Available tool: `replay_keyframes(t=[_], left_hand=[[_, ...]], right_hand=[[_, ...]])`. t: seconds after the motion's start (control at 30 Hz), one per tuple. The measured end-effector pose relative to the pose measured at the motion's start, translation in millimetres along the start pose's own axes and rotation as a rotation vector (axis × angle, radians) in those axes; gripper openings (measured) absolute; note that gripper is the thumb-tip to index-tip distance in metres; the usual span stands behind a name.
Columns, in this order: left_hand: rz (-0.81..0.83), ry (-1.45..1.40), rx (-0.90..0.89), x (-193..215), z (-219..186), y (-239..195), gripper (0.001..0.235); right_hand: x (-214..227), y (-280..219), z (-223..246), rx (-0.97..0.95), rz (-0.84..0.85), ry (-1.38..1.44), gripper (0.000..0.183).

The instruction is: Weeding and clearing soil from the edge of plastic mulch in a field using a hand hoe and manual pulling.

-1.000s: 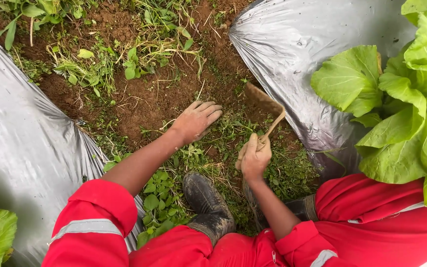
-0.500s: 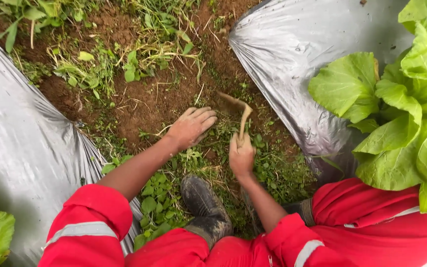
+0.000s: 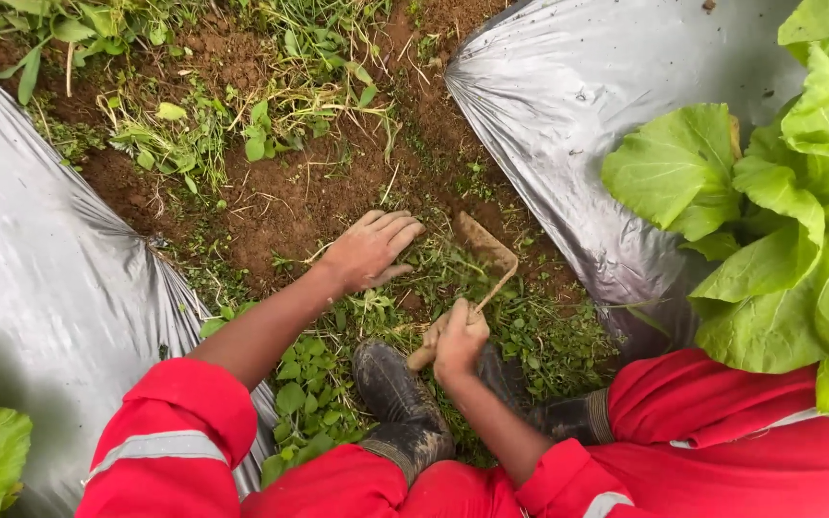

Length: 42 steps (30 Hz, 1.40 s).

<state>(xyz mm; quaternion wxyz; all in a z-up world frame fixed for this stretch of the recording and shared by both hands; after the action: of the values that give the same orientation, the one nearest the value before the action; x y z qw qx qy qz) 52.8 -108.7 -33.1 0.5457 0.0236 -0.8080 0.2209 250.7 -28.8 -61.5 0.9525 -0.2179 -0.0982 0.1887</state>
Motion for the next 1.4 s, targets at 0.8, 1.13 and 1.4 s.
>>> replay_keyframes(t=[0.8,1.13,1.4], left_hand=[[0.028,0.232,-0.100,-1,-3,-14,0.074],[0.002,0.171,-0.070,8,-10,-11,0.077],[-0.006,0.237,-0.147,-1,-24,0,0.073]], right_hand=[[26,55,26,0.313,0.389,-0.854,0.028],[-3,43,16,0.248,0.316,-0.536,0.027],[13,31,14,0.024,0.202,-0.247,0.039]])
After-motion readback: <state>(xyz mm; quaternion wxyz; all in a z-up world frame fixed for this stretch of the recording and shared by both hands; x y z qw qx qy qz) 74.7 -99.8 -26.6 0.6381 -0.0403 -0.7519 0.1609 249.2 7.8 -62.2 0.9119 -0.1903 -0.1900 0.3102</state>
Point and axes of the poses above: each hand's wrist, its own y-axis towards the middle knuckle, its own x-axis out of the back of the hand, z = x × y, the point moved 2 cm from there along y, towards the middle knuckle, and after that the axes turned 6 degrees about x, right-handed, at the moved point
